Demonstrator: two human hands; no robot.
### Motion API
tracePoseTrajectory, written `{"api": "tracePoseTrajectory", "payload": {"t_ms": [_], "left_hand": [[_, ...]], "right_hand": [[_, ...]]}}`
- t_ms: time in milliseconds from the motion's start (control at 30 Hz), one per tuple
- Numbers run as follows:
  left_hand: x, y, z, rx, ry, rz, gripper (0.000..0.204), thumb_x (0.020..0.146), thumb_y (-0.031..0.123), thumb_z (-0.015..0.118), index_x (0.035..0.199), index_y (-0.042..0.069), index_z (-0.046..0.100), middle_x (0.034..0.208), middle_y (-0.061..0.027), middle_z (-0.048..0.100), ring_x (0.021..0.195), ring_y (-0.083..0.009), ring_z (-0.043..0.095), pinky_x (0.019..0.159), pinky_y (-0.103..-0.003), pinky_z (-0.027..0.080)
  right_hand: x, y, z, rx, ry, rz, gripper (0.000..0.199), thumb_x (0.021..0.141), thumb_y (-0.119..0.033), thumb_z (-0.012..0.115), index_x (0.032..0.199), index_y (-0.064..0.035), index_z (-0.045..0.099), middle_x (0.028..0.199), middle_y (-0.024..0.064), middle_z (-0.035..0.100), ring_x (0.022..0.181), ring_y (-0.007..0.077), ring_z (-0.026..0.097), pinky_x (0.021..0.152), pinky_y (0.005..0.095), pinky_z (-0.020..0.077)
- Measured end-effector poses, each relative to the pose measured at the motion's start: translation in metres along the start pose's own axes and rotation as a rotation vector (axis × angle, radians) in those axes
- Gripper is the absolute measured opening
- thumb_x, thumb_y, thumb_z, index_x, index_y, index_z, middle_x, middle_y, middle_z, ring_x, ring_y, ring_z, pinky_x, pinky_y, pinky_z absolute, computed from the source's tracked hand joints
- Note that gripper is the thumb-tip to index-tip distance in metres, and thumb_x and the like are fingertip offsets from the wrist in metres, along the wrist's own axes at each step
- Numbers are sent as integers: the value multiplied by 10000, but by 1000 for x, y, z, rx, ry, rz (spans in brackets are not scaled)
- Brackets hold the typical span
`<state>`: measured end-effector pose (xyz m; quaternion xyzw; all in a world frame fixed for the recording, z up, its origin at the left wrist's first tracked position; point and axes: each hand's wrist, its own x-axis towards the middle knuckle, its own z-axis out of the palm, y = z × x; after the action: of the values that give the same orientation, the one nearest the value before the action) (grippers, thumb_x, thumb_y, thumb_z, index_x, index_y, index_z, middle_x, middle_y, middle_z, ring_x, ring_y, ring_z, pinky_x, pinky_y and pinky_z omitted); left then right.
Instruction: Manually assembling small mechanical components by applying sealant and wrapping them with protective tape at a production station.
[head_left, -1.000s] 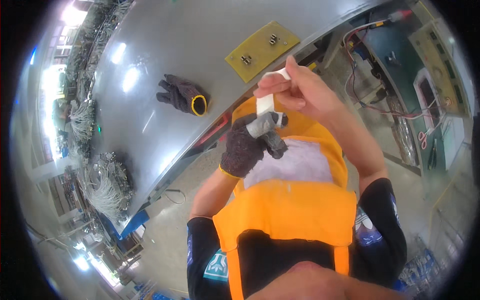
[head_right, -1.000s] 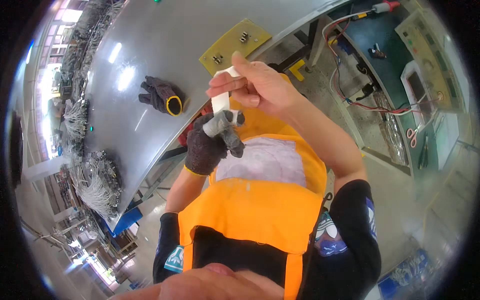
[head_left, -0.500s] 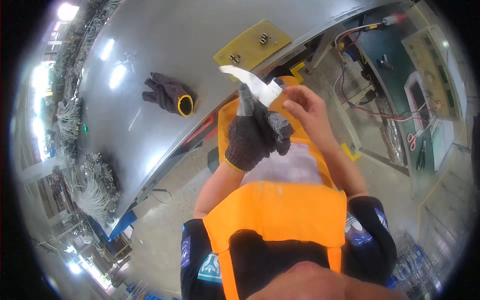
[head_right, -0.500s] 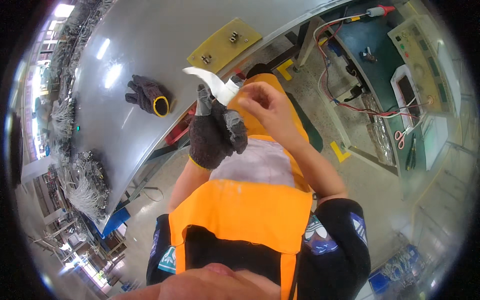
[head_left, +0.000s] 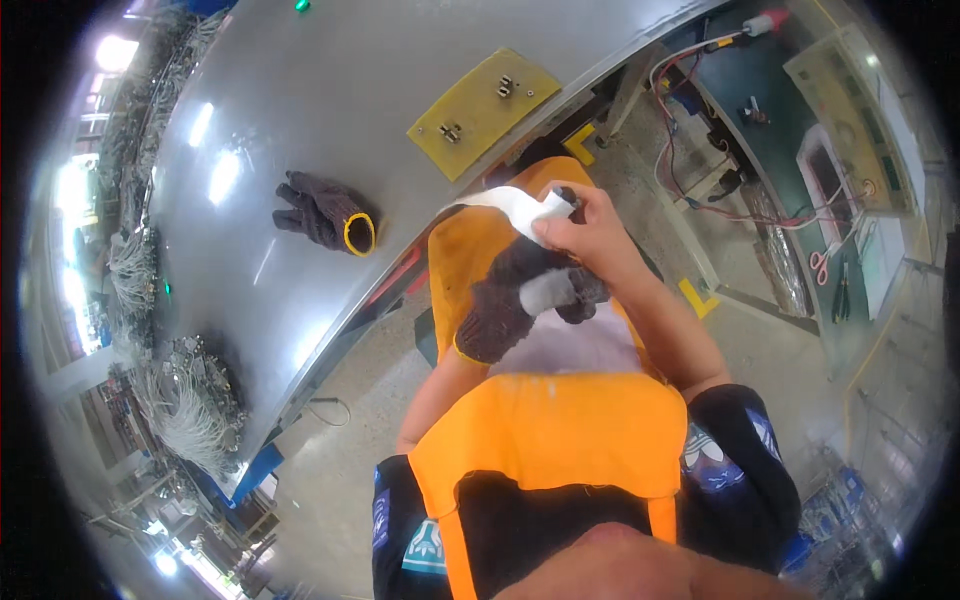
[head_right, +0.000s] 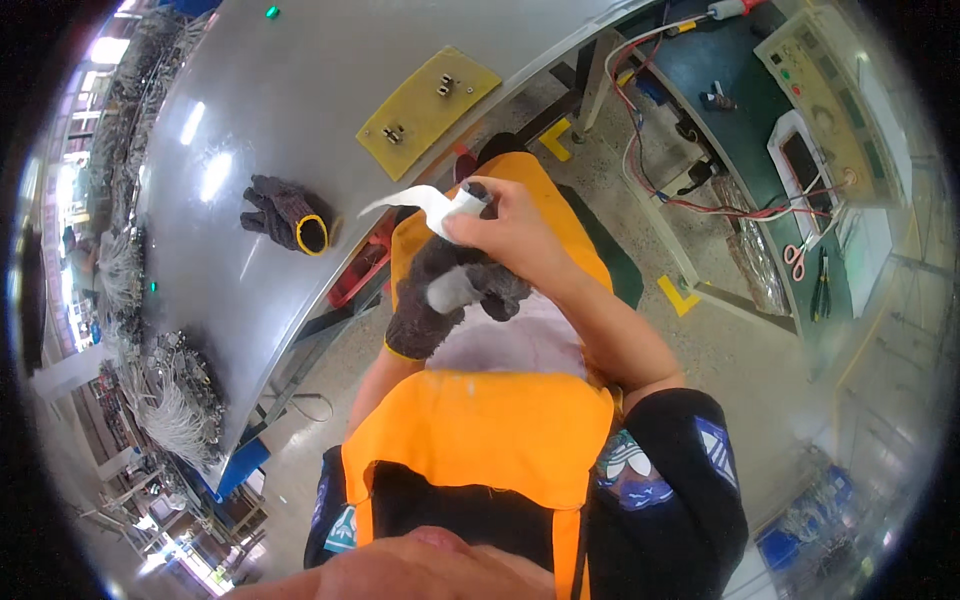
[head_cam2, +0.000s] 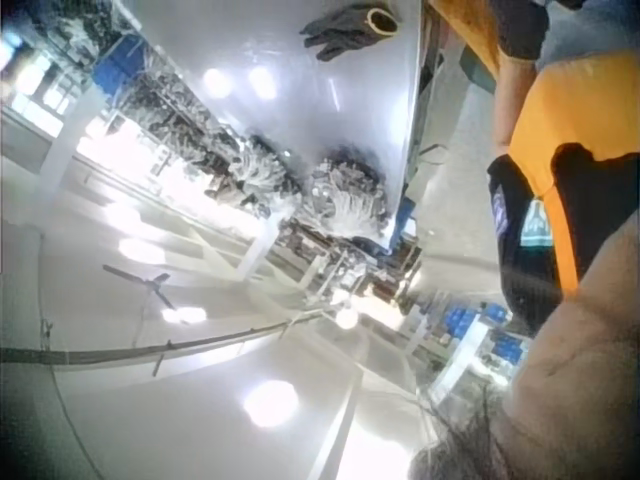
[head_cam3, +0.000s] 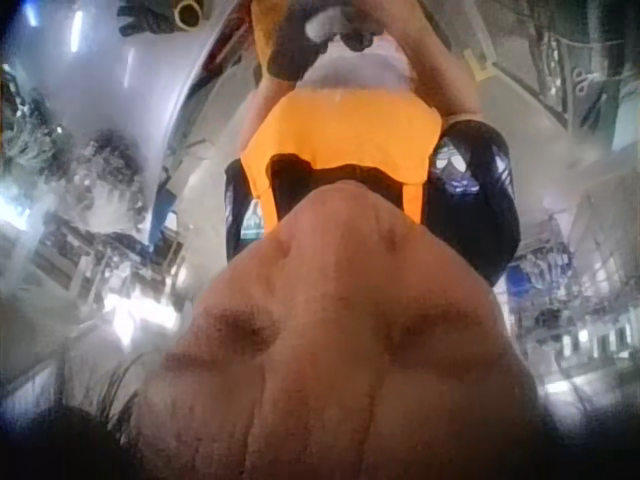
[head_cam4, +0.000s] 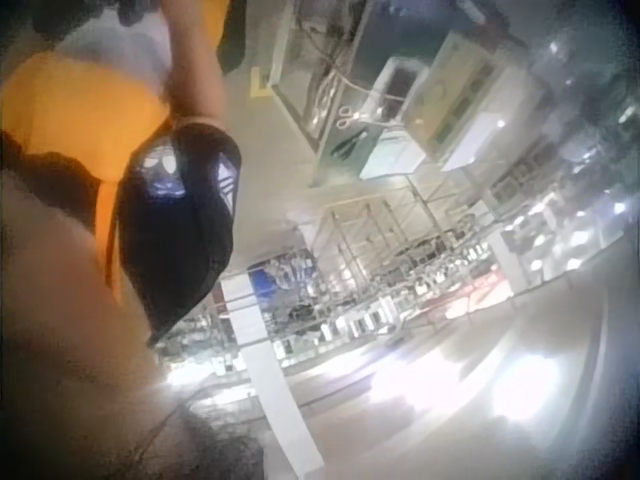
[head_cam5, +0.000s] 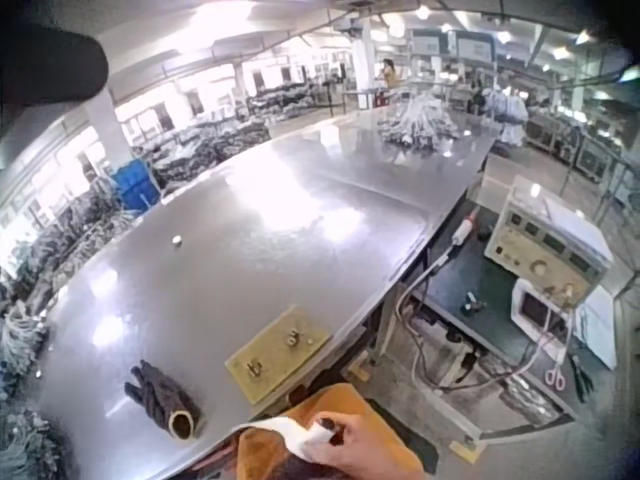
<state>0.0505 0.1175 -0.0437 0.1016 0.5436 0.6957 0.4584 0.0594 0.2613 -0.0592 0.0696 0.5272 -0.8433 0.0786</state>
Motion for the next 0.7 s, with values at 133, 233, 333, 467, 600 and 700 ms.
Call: {"api": "tracePoseTrajectory", "payload": {"t_ms": [133, 233, 333, 467, 600, 700], "left_hand": [[2, -16, 0, 12, 127, 87, 240, 824, 154, 582, 1022, 19, 566, 893, -48, 603, 737, -113, 581, 622, -232, 457], [11, -12, -3, 47, 149, 44, 245, 841, 151, 566, 1039, 6, 561, 871, -50, 611, 728, -109, 584, 631, -229, 459], [16, 5, 7, 149, 172, -67, 277, 854, 164, 558, 1075, -2, 548, 886, -58, 616, 721, -108, 583, 628, -231, 461], [32, -15, 14, -47, 121, 12, 309, 871, 177, 532, 1117, -9, 533, 923, -74, 621, 689, -114, 580, 616, -232, 456], [56, -22, 20, -81, 147, -33, 284, 837, 275, 575, 1002, 46, 546, 808, -99, 611, 561, -169, 563, 519, -263, 452], [55, -9, 30, -84, 237, -169, 296, 847, 299, 556, 1011, 53, 548, 821, -104, 605, 591, -178, 558, 508, -276, 448]], "right_hand": [[-2, 2, -7, -92, 11, 28, 203, 720, -173, 639, 830, -14, 578, 735, -8, 554, 648, 44, 493, 586, 205, 403], [-2, 17, -20, -114, 35, 74, 224, 742, -175, 616, 889, -10, 582, 753, -4, 558, 627, 53, 492, 579, 206, 401], [-8, 23, -43, 110, -4, 179, 324, 752, -212, 608, 1011, -25, 554, 762, -3, 554, 655, 46, 477, 596, 188, 381], [-44, 31, -94, -72, 135, 34, 395, 819, -221, 565, 1148, -10, 512, 845, 15, 576, 691, 66, 502, 596, 194, 396], [-102, 41, -143, -438, 639, 95, 273, 836, -193, 557, 1034, -6, 580, 742, 7, 581, 664, 62, 519, 587, 192, 394], [-150, 19, -174, -756, 925, 229, 224, 845, -182, 546, 961, 1, 599, 722, 28, 603, 676, 78, 548, 618, 222, 422]]}}
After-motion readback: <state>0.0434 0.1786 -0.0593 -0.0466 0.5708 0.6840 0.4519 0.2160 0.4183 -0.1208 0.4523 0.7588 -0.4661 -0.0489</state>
